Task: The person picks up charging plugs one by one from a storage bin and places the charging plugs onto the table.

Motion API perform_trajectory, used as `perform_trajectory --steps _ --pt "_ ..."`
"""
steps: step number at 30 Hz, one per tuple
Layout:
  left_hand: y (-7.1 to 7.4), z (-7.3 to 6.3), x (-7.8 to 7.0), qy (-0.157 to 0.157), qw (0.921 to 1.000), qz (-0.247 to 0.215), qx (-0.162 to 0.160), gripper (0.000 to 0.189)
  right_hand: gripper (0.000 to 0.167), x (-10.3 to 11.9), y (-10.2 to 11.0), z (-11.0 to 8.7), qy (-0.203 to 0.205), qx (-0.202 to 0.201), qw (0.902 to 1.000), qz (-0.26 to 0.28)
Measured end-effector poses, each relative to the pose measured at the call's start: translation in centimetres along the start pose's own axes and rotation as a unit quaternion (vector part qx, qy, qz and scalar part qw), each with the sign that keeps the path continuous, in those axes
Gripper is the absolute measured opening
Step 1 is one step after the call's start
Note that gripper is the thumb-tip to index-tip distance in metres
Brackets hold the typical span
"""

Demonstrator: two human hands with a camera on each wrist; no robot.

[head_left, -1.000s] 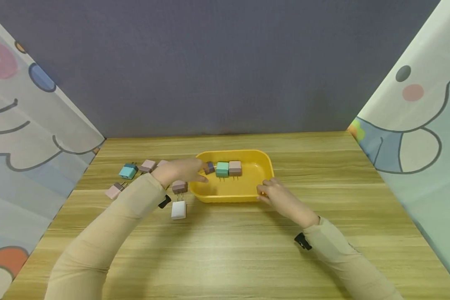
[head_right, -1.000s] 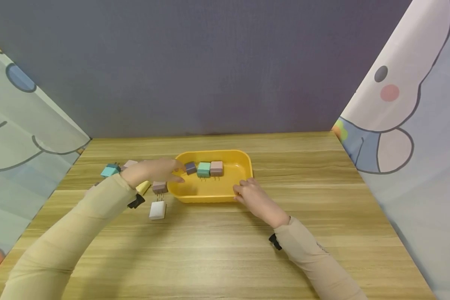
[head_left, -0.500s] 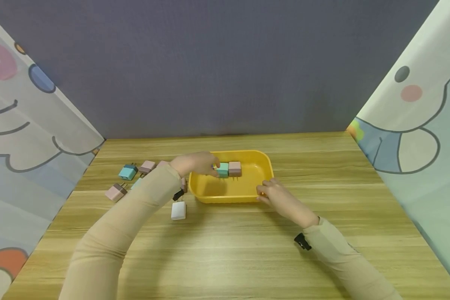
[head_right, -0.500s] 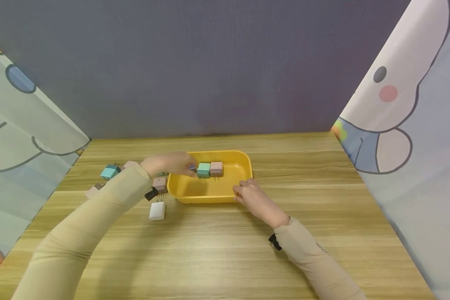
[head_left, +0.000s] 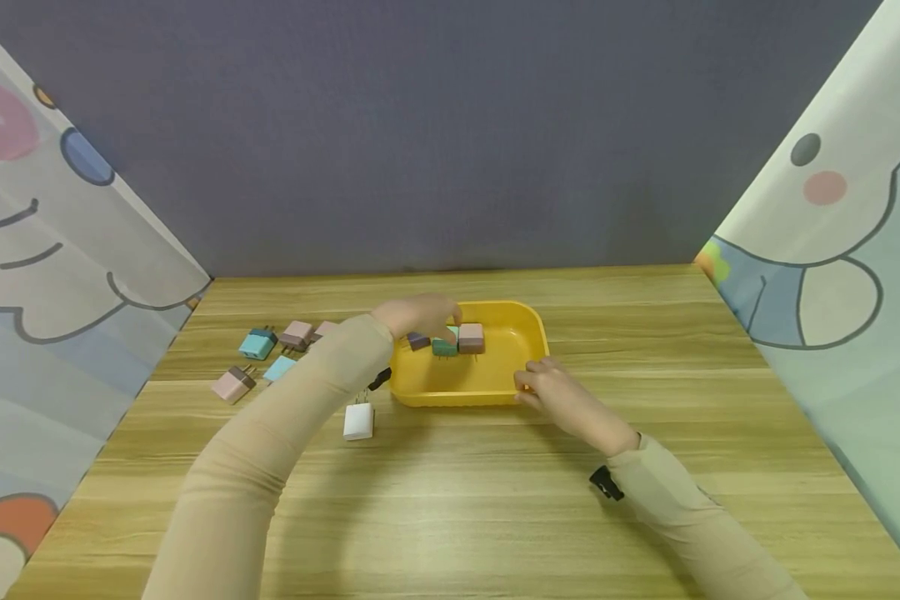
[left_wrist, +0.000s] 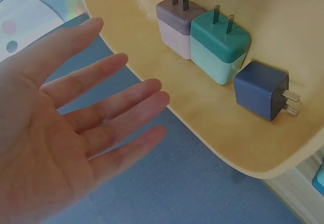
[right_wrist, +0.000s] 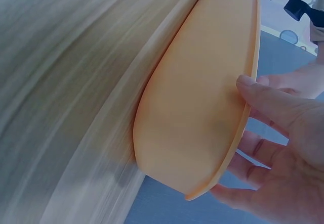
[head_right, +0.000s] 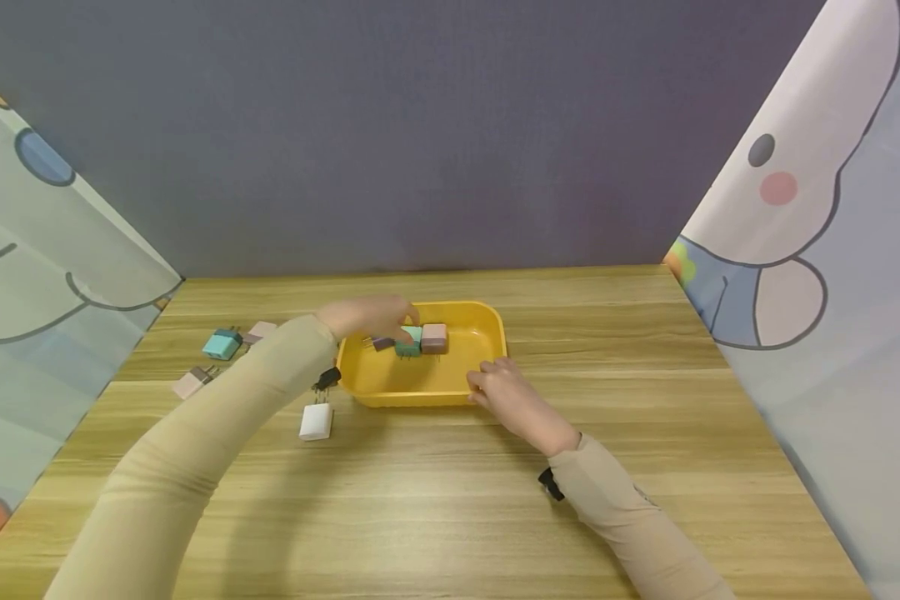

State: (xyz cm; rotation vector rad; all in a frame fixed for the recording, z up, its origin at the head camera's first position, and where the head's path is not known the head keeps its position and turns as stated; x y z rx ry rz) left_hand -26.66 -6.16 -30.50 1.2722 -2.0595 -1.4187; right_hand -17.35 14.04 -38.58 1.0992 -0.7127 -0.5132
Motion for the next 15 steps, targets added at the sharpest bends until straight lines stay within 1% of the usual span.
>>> perform_trajectory --steps 3,10,15 --pt "0.1 0.6 -0.2 -0.002 0.9999 0.015 -0.004 0.039 0.015 0.0 0.0 0.0 -0.001 0.005 1.0 0.001" --pt "0.0 1.9 -0.5 0.012 0.9997 0.022 0.004 0.039 0.016 0.0 0.1 0.1 -0.001 0.015 0.9999 0.002" --pt "-0.1 2.8 -0.6 0.019 0.9991 0.036 -0.007 0.037 0.019 0.1 0.3 0.4 -0.002 0.018 0.9998 0.0"
Point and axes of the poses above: each hand's wrist, its own z-axis towards the middle knuckle, its own y-axis out of the back of the hand, x = y × z, the point moved 1 cm from there along z, towards the middle knuckle, and after that the axes turned 1 degree about -x, right-handed, at the moved point
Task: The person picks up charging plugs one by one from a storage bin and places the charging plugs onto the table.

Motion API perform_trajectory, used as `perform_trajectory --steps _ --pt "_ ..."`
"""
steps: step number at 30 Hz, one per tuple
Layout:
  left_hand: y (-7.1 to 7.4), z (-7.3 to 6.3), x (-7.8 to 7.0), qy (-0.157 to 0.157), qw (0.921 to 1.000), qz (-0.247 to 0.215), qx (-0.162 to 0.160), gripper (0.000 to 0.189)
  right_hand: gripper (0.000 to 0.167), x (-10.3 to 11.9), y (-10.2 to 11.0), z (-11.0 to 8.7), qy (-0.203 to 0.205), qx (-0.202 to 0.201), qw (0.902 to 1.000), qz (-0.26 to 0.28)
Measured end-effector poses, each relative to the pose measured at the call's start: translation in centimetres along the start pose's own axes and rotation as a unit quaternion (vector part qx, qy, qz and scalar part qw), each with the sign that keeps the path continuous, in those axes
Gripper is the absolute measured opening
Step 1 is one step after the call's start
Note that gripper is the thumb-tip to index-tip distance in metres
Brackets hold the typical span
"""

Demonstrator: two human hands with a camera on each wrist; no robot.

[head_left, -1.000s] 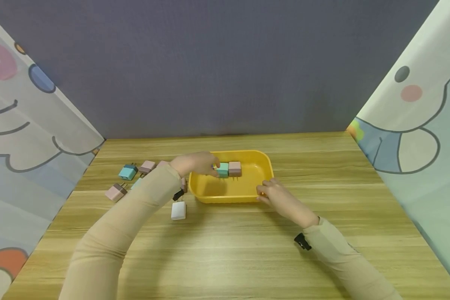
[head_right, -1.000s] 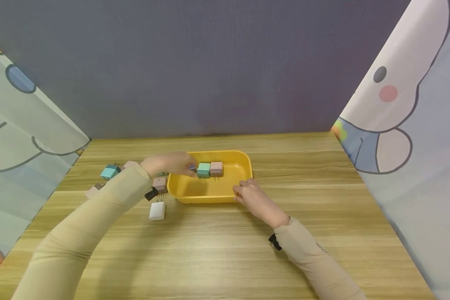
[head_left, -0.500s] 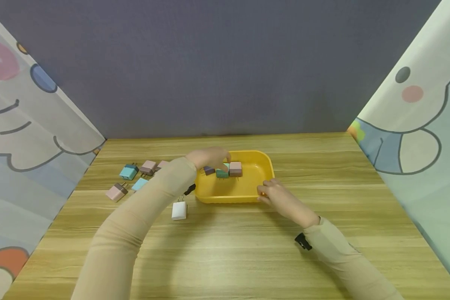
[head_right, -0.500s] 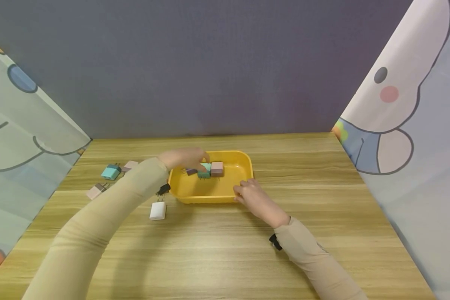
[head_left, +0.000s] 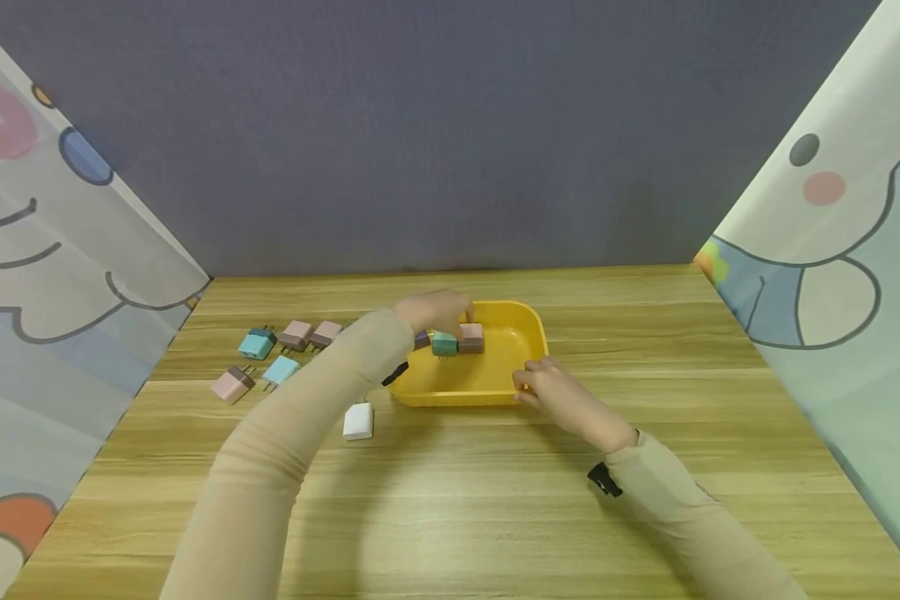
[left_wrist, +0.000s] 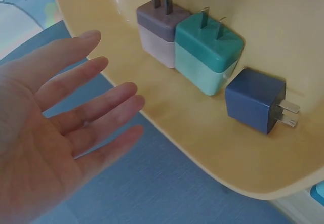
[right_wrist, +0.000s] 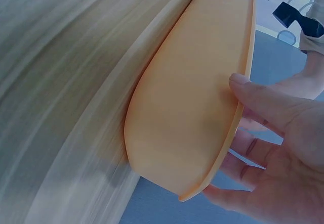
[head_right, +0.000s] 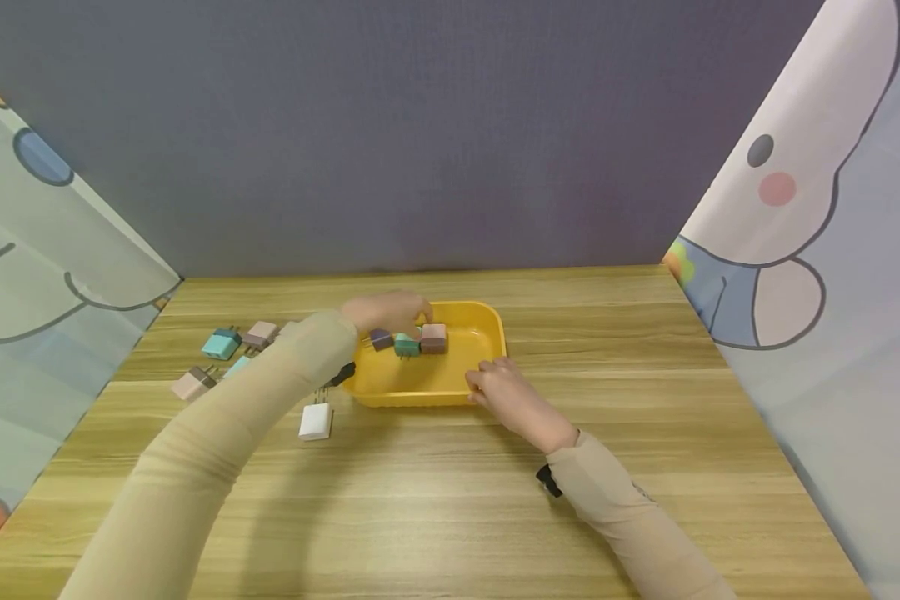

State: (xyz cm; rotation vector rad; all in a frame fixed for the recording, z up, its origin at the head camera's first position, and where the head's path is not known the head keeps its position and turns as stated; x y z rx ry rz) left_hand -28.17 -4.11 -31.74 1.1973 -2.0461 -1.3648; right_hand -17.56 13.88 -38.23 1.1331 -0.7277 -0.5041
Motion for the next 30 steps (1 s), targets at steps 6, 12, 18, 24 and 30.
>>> perform_trajectory --steps 6,12,18,24,30 --pt "-0.3 0.8 -0.2 0.01 0.9999 0.006 -0.011 0.036 0.019 0.0 0.1 0.2 0.006 0.006 0.9999 -0.007" --pt "-0.9 1.6 -0.5 0.009 0.9999 0.01 -0.01 0.037 0.02 0.1 0.2 0.3 0.01 0.014 0.9998 -0.009" --pt "-1.4 2.3 -0.9 0.002 0.9998 0.003 -0.017 0.036 0.022 0.2 0.4 0.4 0.015 0.017 0.9996 -0.014" --pt "-2.1 3.3 -0.8 0.003 0.9999 0.002 -0.017 0.032 0.021 0.2 0.4 0.4 0.014 0.022 0.9995 -0.015" --pt "-2.7 4.0 -0.6 -0.015 0.9995 0.021 -0.021 0.032 0.021 0.2 0.3 0.4 0.013 0.02 0.9996 -0.017"
Point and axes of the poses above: each hand's wrist, its own z-axis towards the middle knuckle, its own y-axis out of the back of the hand, x = y × z, the point moved 1 cm from there along z, towards the middle knuckle, and after that the axes turned 1 degree about -x, right-handed, at the moved point
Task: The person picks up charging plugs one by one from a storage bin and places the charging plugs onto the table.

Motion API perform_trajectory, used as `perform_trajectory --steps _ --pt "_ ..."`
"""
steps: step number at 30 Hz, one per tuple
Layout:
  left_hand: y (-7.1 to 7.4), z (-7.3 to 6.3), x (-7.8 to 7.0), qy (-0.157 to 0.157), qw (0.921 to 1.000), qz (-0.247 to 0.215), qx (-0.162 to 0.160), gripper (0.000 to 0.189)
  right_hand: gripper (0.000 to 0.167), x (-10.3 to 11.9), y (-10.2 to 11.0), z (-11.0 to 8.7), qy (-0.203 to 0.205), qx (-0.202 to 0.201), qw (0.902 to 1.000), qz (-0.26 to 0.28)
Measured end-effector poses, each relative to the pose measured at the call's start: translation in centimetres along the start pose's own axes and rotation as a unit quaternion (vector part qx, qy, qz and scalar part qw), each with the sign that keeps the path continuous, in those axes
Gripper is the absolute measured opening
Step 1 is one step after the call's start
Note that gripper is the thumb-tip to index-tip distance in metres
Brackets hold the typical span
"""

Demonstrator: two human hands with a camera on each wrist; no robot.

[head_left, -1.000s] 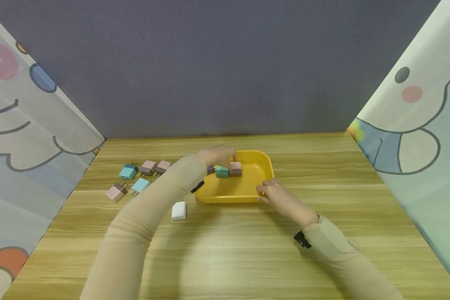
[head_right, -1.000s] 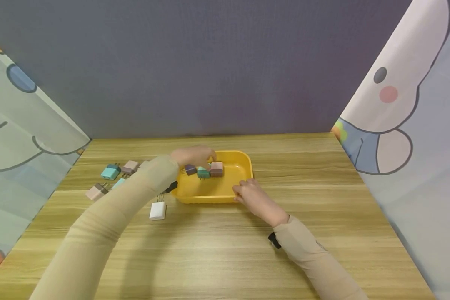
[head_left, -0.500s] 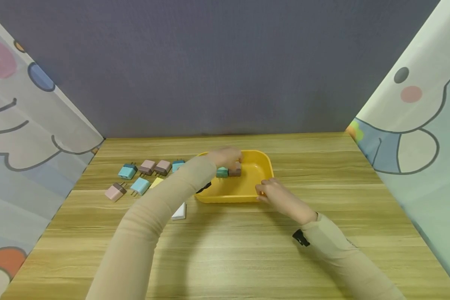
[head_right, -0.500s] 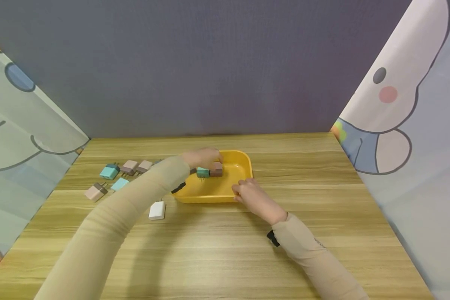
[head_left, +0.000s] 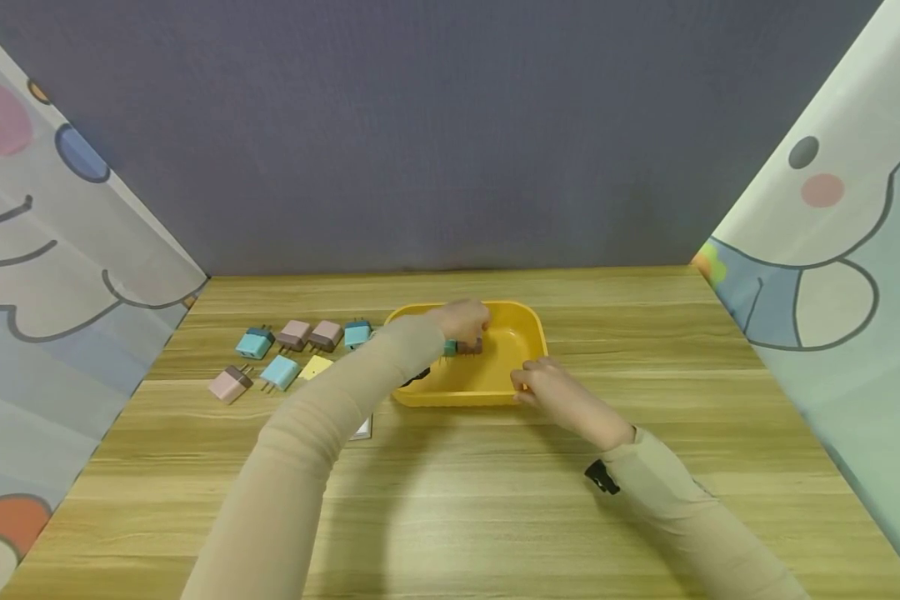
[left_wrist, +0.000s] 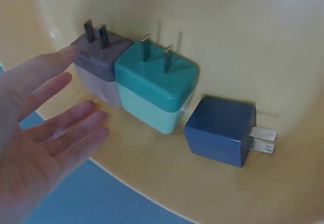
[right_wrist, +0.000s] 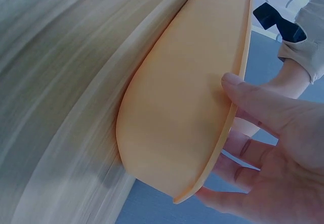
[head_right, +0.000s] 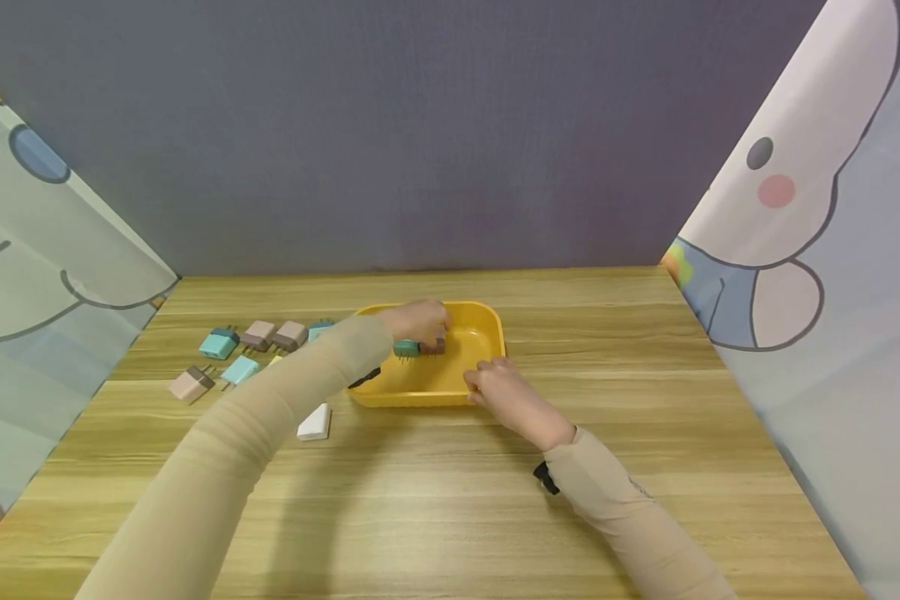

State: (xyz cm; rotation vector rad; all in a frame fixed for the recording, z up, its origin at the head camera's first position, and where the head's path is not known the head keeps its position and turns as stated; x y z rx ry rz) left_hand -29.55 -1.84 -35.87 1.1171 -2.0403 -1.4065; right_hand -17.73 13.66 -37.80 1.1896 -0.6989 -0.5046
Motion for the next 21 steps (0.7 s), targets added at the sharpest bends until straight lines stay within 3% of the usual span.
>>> perform_trajectory --steps 21 --pt "-0.41 0.57 -0.33 0.007 0.9998 0.003 0.017 0.02 0.02 0.08 0.06 -0.12 -0.005 0.004 1.0 0.004"
Point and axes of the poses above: each hand's wrist, its own z-axis towards the middle knuckle, its own y-axis out of the back of the hand, x = y × z, the point moved 1 cm from there along z, towards the middle knuckle, and after that the axes turned 1 degree about -x, right-handed, at the moved point
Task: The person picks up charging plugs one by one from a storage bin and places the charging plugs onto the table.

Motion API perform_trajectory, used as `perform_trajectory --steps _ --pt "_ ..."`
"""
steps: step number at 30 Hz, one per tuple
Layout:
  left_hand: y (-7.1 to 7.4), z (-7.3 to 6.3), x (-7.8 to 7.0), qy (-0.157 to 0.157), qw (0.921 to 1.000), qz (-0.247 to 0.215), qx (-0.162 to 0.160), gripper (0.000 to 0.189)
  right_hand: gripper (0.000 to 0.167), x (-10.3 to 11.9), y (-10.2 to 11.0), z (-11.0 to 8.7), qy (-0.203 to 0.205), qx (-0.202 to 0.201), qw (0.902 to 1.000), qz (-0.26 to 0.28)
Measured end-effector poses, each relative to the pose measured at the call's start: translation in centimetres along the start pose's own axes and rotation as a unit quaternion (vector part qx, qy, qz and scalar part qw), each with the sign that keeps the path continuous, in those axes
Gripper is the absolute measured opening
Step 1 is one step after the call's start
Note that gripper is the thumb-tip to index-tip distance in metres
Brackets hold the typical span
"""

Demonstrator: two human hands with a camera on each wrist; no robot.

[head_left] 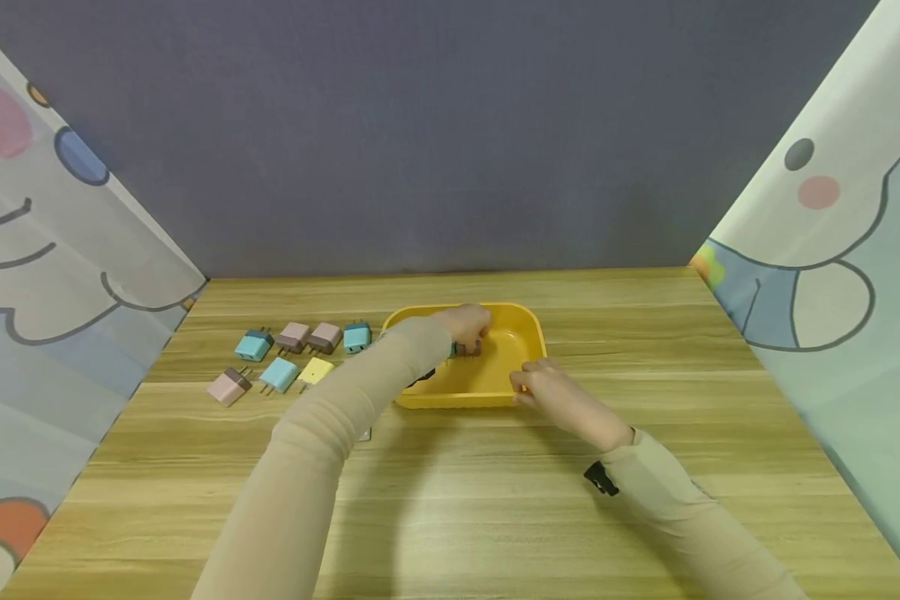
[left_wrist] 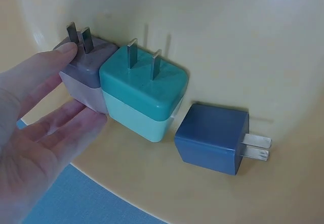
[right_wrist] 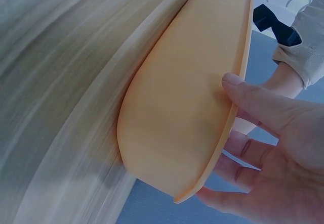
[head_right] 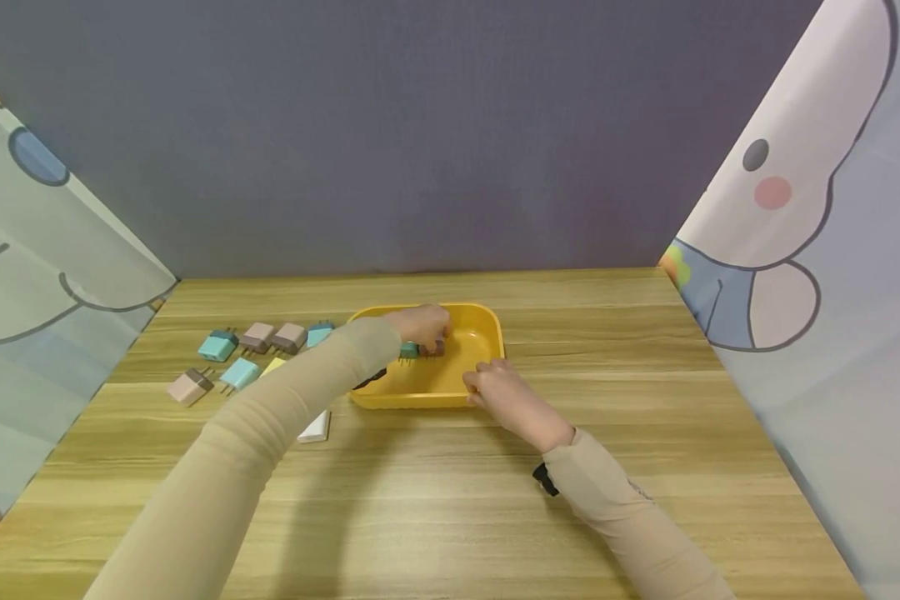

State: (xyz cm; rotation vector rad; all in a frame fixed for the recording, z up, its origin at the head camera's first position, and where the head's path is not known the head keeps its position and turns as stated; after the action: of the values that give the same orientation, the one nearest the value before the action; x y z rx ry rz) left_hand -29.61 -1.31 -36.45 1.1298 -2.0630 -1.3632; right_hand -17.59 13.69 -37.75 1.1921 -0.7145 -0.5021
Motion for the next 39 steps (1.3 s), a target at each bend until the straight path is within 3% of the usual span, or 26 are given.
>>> perform_trajectory --steps 17,23,34,39 --pt "0.4 0.5 0.2 -0.004 1.0 -0.006 0.007 0.026 0.022 0.0 -0.1 0.0 -0.011 0.003 0.9999 0.009" --pt "0.9 0.1 0.0 -0.01 0.9999 -0.008 0.003 0.011 0.022 -0.1 -0.2 0.0 -0.008 -0.002 0.9999 0.008" --pt "2.2 -1.1 -0.8 -0.019 0.9995 -0.015 0.017 0.03 0.021 -0.1 -0.1 0.0 -0.002 -0.007 1.0 0.007" --pt "2.8 -1.9 -1.2 -0.016 0.9995 -0.013 0.023 0.024 0.021 0.0 -0.1 0.0 0.002 -0.01 0.9999 0.004"
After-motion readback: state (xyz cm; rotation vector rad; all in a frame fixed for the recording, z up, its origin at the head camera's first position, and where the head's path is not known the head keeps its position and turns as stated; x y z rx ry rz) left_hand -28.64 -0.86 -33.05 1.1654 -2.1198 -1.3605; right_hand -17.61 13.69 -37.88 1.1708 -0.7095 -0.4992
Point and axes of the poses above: each hand's wrist, its own z-axis towards the middle knuckle, its own y-axis out of the back of the hand, x = y × z, the point moved 1 cm from there along z, towards the middle knuckle, and after that the axes turned 1 degree about -x, right-handed, at the moved point
